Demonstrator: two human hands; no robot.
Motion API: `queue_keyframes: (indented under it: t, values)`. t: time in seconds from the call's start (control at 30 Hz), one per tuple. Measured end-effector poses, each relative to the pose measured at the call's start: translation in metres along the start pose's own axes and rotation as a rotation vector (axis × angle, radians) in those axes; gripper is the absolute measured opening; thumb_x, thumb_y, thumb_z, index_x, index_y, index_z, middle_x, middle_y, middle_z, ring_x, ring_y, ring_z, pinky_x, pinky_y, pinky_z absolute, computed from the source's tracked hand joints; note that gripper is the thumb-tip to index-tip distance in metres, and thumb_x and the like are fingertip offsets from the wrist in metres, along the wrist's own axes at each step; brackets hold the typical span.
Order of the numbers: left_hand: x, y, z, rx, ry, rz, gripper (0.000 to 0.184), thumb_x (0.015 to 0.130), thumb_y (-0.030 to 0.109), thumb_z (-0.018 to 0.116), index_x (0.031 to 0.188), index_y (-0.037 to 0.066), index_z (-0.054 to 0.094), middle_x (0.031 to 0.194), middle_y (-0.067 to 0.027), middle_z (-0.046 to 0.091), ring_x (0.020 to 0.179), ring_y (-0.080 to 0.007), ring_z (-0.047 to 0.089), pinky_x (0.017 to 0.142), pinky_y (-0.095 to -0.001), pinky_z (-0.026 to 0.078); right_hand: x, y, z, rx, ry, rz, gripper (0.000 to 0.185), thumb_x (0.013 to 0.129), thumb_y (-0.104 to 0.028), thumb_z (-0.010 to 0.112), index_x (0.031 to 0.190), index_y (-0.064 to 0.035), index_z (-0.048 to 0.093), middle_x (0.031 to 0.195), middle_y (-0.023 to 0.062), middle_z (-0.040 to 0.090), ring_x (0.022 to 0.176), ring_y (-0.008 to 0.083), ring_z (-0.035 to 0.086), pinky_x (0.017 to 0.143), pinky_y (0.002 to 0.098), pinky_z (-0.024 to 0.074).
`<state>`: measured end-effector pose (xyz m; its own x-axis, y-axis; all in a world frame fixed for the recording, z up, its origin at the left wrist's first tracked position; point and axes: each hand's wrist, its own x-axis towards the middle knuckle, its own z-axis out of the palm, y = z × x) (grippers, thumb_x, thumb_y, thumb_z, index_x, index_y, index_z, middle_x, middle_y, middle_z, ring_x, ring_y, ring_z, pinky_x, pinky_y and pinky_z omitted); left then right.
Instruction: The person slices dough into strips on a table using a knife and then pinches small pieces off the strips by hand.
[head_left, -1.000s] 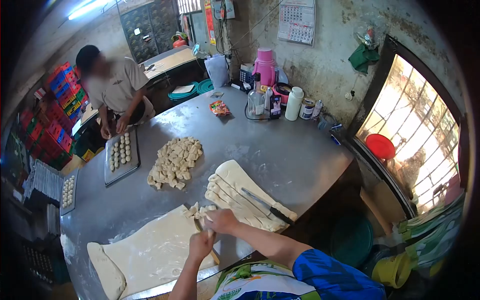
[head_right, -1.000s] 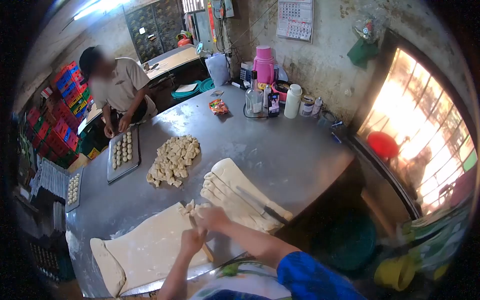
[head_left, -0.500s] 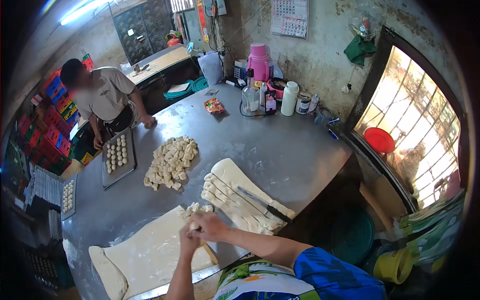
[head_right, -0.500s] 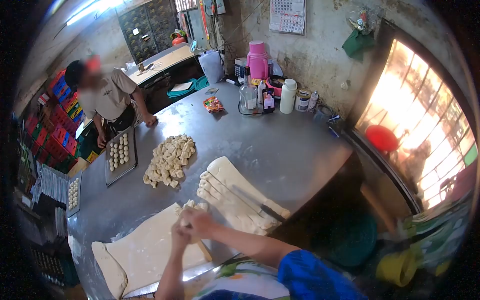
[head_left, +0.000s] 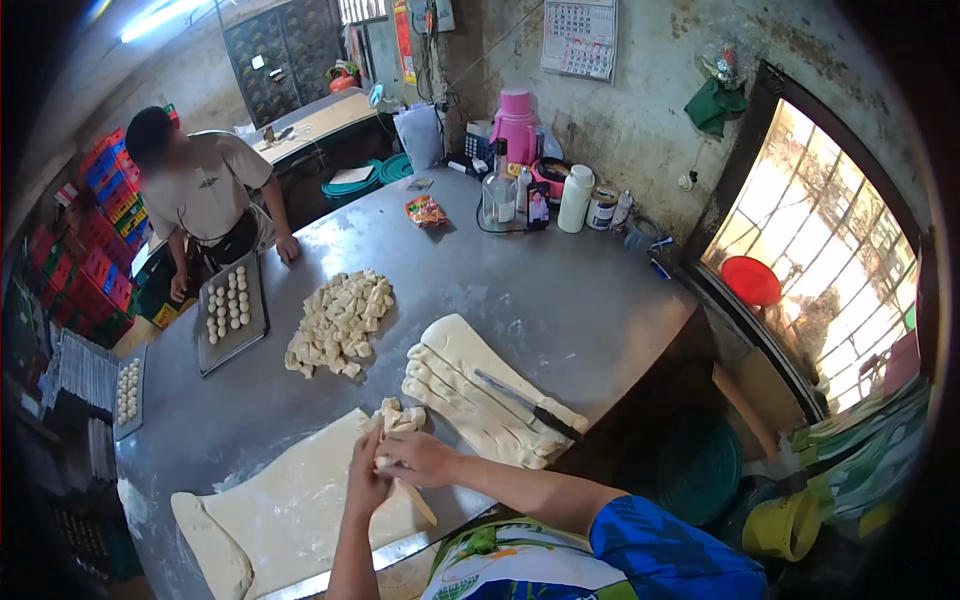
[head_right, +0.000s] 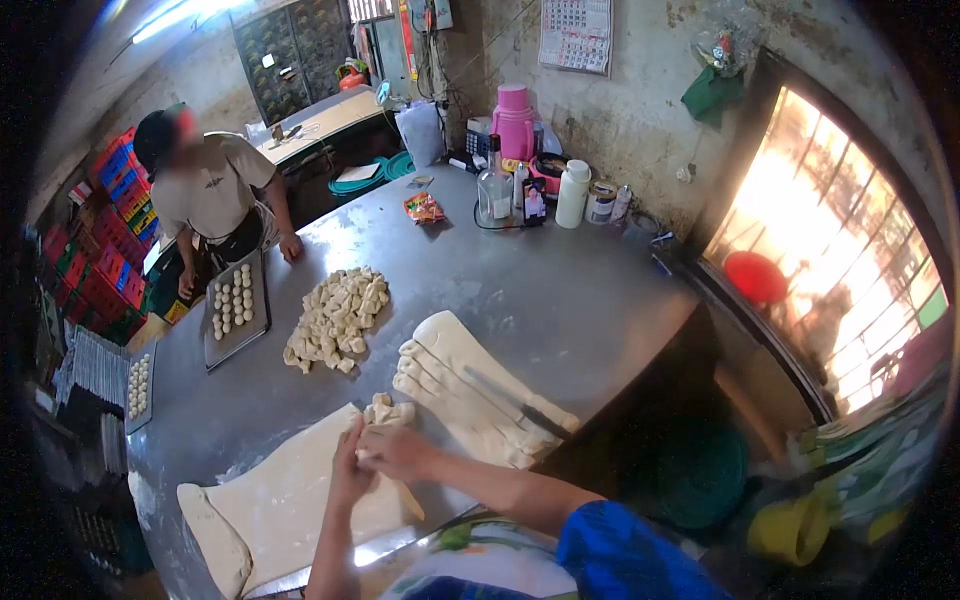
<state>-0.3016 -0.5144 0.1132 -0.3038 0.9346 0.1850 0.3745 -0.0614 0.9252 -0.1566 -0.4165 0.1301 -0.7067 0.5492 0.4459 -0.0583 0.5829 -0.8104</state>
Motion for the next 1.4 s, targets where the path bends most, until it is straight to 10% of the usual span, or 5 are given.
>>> queue_keyframes:
  t: [0.57, 0.9, 1.07, 1.2, 1.4]
  values:
    - [0.001, 0.017, 0.043, 0.068, 0.270, 0.219, 0.022, 0.080, -0.005, 0.061, 0.100, -0.002, 0.069, 0.095, -0.0102, 0.073, 0.079, -0.0232, 0.065, 0.075, -0.0295, 0.051, -0.016, 0.038, -0.005, -0.092, -0.264, 0.059, 0.022, 0.084, -0.024, 0.066, 0.095, -0.0057, 0.060, 0.094, 0.0122, 0.066, 0.077, 0.0315, 0.061, 0.068, 0.0405, 0.0481]
    - [-0.009, 0.019, 0.022, 0.669, -0.395, -0.148, 0.025, 0.084, -0.002, 0.059, 0.107, 0.001, 0.069, 0.093, -0.0102, 0.073, 0.070, -0.0210, 0.063, 0.062, -0.0329, 0.050, 0.006, 0.045, -0.019, -0.482, -0.395, 0.636, 0.037, 0.084, -0.035, 0.066, 0.110, -0.0083, 0.064, 0.108, 0.0099, 0.066, 0.094, 0.0303, 0.062, 0.081, 0.0416, 0.0471]
    - [-0.012, 0.031, 0.015, -0.291, -0.084, -0.352, 0.017, 0.085, 0.000, 0.060, 0.099, 0.002, 0.070, 0.075, -0.0086, 0.068, 0.060, -0.0212, 0.058, 0.056, -0.0345, 0.047, -0.020, 0.076, -0.002, -0.440, -0.203, 0.318, 0.038, 0.087, -0.040, 0.064, 0.109, -0.0085, 0.064, 0.112, 0.0111, 0.065, 0.092, 0.0322, 0.063, 0.079, 0.0422, 0.0478]
    - [0.013, -0.010, 0.033, 0.146, 0.311, 0.430, 0.013, 0.083, 0.002, 0.064, 0.095, 0.003, 0.070, 0.067, -0.0062, 0.062, 0.054, -0.0193, 0.051, 0.050, -0.0343, 0.043, -0.015, 0.052, 0.009, -0.033, -0.442, 0.156, 0.035, 0.087, -0.038, 0.065, 0.105, -0.0076, 0.062, 0.115, 0.0129, 0.064, 0.090, 0.0358, 0.063, 0.077, 0.0426, 0.0486]
    - [-0.003, 0.009, 0.030, 0.177, -0.088, -0.303, 0.024, 0.082, -0.001, 0.065, 0.105, 0.002, 0.071, 0.078, -0.0080, 0.068, 0.068, -0.0226, 0.062, 0.063, -0.0315, 0.050, -0.001, 0.019, -0.011, -0.121, -0.079, 0.158, 0.031, 0.086, -0.034, 0.066, 0.104, -0.0080, 0.062, 0.107, 0.0130, 0.065, 0.087, 0.0354, 0.063, 0.076, 0.0431, 0.0482]
